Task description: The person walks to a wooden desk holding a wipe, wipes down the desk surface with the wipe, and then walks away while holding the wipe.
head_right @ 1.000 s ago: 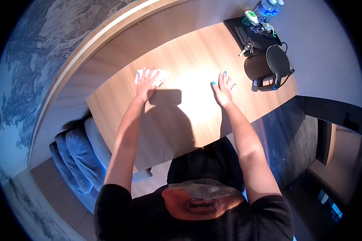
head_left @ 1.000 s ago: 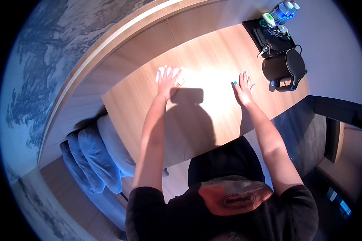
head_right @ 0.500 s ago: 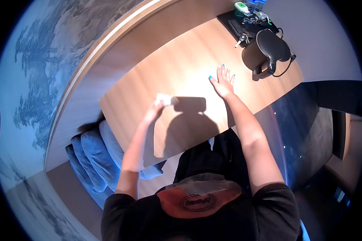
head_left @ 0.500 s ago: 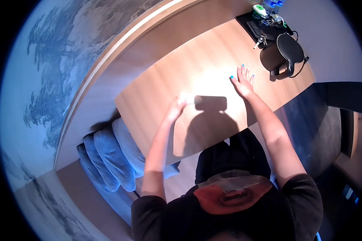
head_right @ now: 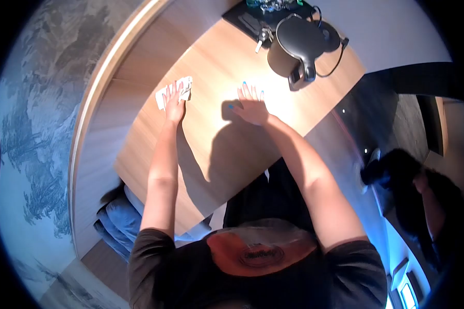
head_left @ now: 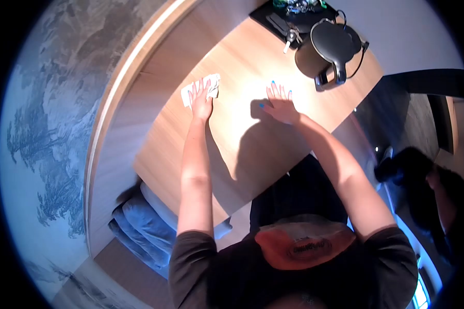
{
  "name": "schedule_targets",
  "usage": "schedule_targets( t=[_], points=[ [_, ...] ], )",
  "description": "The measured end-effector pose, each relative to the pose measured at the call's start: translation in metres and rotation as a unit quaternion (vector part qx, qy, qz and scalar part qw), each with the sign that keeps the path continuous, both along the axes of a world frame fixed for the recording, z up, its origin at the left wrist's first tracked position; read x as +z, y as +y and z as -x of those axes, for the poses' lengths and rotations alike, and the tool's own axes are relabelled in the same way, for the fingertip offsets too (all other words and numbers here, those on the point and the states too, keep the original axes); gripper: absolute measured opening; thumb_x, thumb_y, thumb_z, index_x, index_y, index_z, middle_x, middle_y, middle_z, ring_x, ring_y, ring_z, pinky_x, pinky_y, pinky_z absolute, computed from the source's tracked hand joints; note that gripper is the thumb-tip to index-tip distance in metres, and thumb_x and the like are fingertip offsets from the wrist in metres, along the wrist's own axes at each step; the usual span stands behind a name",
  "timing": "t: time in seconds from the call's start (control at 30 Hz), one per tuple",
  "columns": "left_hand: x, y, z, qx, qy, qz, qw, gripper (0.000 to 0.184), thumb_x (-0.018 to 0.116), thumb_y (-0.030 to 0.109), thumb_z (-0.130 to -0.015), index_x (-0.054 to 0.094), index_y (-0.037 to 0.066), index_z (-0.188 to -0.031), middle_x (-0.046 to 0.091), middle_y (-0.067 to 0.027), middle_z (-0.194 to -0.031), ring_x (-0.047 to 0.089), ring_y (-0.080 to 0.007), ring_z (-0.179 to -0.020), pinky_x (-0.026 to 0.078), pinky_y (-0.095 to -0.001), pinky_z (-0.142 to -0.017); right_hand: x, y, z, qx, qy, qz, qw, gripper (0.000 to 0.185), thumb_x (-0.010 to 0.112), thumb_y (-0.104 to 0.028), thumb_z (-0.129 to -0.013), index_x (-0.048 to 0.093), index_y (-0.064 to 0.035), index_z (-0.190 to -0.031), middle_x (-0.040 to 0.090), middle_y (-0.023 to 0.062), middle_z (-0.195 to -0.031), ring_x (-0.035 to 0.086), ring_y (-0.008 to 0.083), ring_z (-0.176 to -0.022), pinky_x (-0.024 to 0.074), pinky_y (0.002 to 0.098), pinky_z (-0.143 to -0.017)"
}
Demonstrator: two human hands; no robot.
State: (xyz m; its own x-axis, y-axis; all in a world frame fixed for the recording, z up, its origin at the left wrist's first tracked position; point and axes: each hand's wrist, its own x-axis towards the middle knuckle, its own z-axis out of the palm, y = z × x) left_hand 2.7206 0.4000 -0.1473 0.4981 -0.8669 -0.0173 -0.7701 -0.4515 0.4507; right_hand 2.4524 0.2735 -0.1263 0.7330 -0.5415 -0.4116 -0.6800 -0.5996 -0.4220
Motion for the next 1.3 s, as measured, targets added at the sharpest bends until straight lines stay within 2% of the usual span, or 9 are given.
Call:
schedule_targets(
  t=[0.4, 0.63, 0.7, 0.73, 0.87, 1.0, 1.07, 1.17, 1.3],
  points=[
    [0.018, 0.041, 0.13, -0.214, 0.075, -0.044, 0.973, 0.046, 0.046, 0.02, -0.085, 0.045, 0.026, -0.131, 0.024, -0.0035, -0.147, 0.015, -0.0324, -0.136, 0.006, -0.0466, -0.11, 0.016, 0.004, 0.007, -0.018, -0.063, 0.027, 0.997, 0.072, 0.041, -0.051, -0.087, 0.023, -0.0043, -0.14, 0.01, 0.0158, -0.148, 0.005, 0.0328, -0.137, 0.0056, 0.048, -0.11],
    [0.039, 0.108, 0.202, -0.349, 0.123, -0.06, 0.927, 0.054, 0.052, 0.009, -0.076, 0.049, 0.026, -0.127, 0.029, -0.0036, -0.144, 0.018, -0.0334, -0.134, 0.011, -0.0466, -0.11, 0.034, 0.067, 0.032, 0.074, -0.19, 0.081, 0.976, 0.053, 0.045, -0.032, -0.088, 0.038, -0.0008, -0.131, 0.029, 0.0179, -0.141, 0.024, 0.0334, -0.132, 0.0178, 0.0413, -0.11],
    [0.047, 0.121, 0.21, -0.354, 0.128, -0.088, 0.922, 0.055, 0.057, 0.012, -0.074, 0.05, 0.029, -0.125, 0.03, -0.0005, -0.144, 0.019, -0.0308, -0.134, 0.012, -0.0473, -0.11, 0.04, 0.091, 0.039, 0.091, -0.245, 0.047, 0.964, 0.047, 0.047, -0.029, -0.088, 0.045, -0.0004, -0.125, 0.038, 0.0174, -0.136, 0.033, 0.0326, -0.128, 0.0252, 0.0392, -0.107],
    [0.046, 0.125, 0.211, -0.352, 0.115, -0.028, 0.928, 0.046, 0.054, 0.013, -0.076, 0.053, 0.021, -0.122, 0.041, -0.0089, -0.136, 0.034, -0.0312, -0.127, 0.027, -0.0448, -0.105, 0.042, 0.102, 0.043, 0.084, -0.257, -0.018, 0.963, 0.047, 0.048, -0.029, -0.088, 0.046, -0.0012, -0.125, 0.04, 0.0168, -0.135, 0.037, 0.0307, -0.126, 0.0289, 0.0375, -0.105],
    [0.063, 0.118, 0.209, -0.122, 0.314, 0.049, 0.94, 0.026, 0.046, 0.015, -0.083, 0.06, 0.001, -0.101, 0.059, -0.0218, -0.103, 0.058, -0.0341, -0.097, 0.046, -0.038, -0.08, 0.062, 0.134, 0.055, 0.057, -0.282, -0.165, 0.943, 0.053, 0.055, -0.03, -0.083, 0.044, -0.0022, -0.127, 0.047, 0.0201, -0.128, 0.048, 0.0324, -0.115, 0.0373, 0.0348, -0.098],
    [0.087, 0.105, 0.192, -0.115, 0.244, 0.149, 0.951, 0.012, 0.05, 0.009, -0.082, 0.054, 0.0, -0.09, 0.06, -0.0149, -0.083, 0.06, -0.0226, -0.08, 0.047, -0.0327, -0.071, 0.089, 0.135, 0.05, 0.015, -0.268, -0.191, 0.944, 0.059, 0.067, -0.021, -0.075, 0.044, -0.0007, -0.126, 0.059, 0.018, -0.11, 0.059, 0.0271, -0.098, 0.0474, 0.0322, -0.085],
    [0.099, 0.096, 0.194, -0.011, 0.279, 0.161, 0.947, 0.017, 0.063, 0.004, -0.074, 0.047, 0.002, -0.079, 0.056, -0.0109, -0.071, 0.055, -0.0157, -0.068, 0.046, -0.0293, -0.061, 0.1, 0.124, 0.049, 0.001, -0.215, -0.376, 0.901, 0.056, 0.067, -0.014, -0.073, 0.046, -0.0012, -0.123, 0.061, 0.014, -0.1, 0.062, 0.0239, -0.09, 0.0503, 0.0304, -0.077],
    [0.107, 0.09, 0.186, -0.12, 0.252, 0.104, 0.955, 0.023, 0.067, 0.006, -0.071, 0.044, 0.004, -0.073, 0.051, -0.0083, -0.065, 0.049, -0.0178, -0.061, 0.043, -0.031, -0.056, 0.086, 0.093, 0.05, -0.019, -0.074, -0.641, 0.763, 0.052, 0.065, 0.002, -0.068, 0.048, -0.0022, -0.117, 0.062, 0.0087, -0.091, 0.063, 0.0177, -0.078, 0.0526, 0.0292, -0.068],
    [0.129, 0.067, 0.198, -0.249, 0.217, 0.072, 0.941, 0.025, 0.069, 0.008, -0.071, 0.046, 0.004, -0.077, 0.049, -0.0044, -0.067, 0.046, -0.0122, -0.064, 0.042, -0.027, -0.059, 0.083, 0.069, 0.06, 0.01, -0.035, -0.653, 0.757, 0.053, 0.068, 0.003, -0.065, 0.051, -0.0022, -0.115, 0.062, 0.0091, -0.096, 0.06, 0.0165, -0.089, 0.051, 0.0291, -0.074]
  ],
)
